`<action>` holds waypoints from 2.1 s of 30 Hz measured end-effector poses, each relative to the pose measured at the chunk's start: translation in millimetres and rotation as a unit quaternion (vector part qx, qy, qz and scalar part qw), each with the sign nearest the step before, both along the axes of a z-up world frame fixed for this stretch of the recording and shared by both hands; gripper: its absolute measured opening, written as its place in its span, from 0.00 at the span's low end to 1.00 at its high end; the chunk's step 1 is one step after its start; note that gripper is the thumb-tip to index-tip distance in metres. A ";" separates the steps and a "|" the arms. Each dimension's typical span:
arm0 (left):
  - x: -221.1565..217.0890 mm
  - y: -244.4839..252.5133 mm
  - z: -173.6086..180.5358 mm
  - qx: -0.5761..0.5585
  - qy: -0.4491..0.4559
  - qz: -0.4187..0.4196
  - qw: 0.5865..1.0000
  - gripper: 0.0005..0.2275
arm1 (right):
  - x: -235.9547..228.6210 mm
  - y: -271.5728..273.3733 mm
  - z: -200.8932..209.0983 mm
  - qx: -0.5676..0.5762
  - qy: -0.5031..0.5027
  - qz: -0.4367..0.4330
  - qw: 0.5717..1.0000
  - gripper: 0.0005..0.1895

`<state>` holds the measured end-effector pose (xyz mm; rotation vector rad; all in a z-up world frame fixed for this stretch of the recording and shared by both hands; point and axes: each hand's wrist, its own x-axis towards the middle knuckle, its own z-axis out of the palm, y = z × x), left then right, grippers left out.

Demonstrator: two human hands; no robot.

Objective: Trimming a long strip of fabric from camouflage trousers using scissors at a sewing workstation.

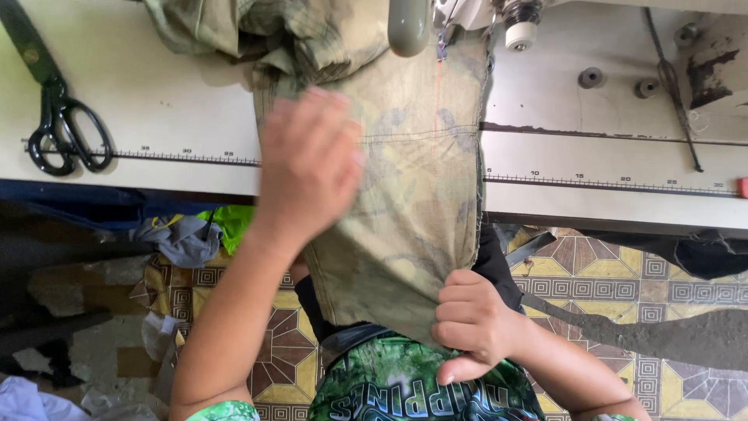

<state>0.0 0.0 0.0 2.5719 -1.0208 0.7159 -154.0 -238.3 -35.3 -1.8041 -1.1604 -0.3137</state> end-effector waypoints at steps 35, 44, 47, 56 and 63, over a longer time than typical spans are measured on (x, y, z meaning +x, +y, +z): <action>40.3 -26.9 -20.0 0.062 0.057 -0.245 0.966 0.17 | 119.0 -43.3 41.2 -0.394 -0.200 -0.327 0.835 0.12; 44.7 -25.7 -22.8 0.076 0.074 -0.245 0.964 0.17 | 119.7 -46.0 37.4 -0.399 -0.211 -0.331 0.829 0.11; 48.4 -24.7 -25.0 0.077 0.088 -0.251 0.961 0.18 | 123.2 -46.1 36.7 -0.396 -0.213 -0.331 0.830 0.11; 59.4 -25.9 -29.4 0.069 0.104 -0.271 0.954 0.18 | 130.9 -48.9 34.4 -0.395 -0.231 -0.333 0.824 0.10; 69.8 -25.8 -28.8 0.078 0.088 -0.282 0.952 0.20 | 140.0 -50.7 32.7 -0.377 -0.232 -0.325 0.836 0.10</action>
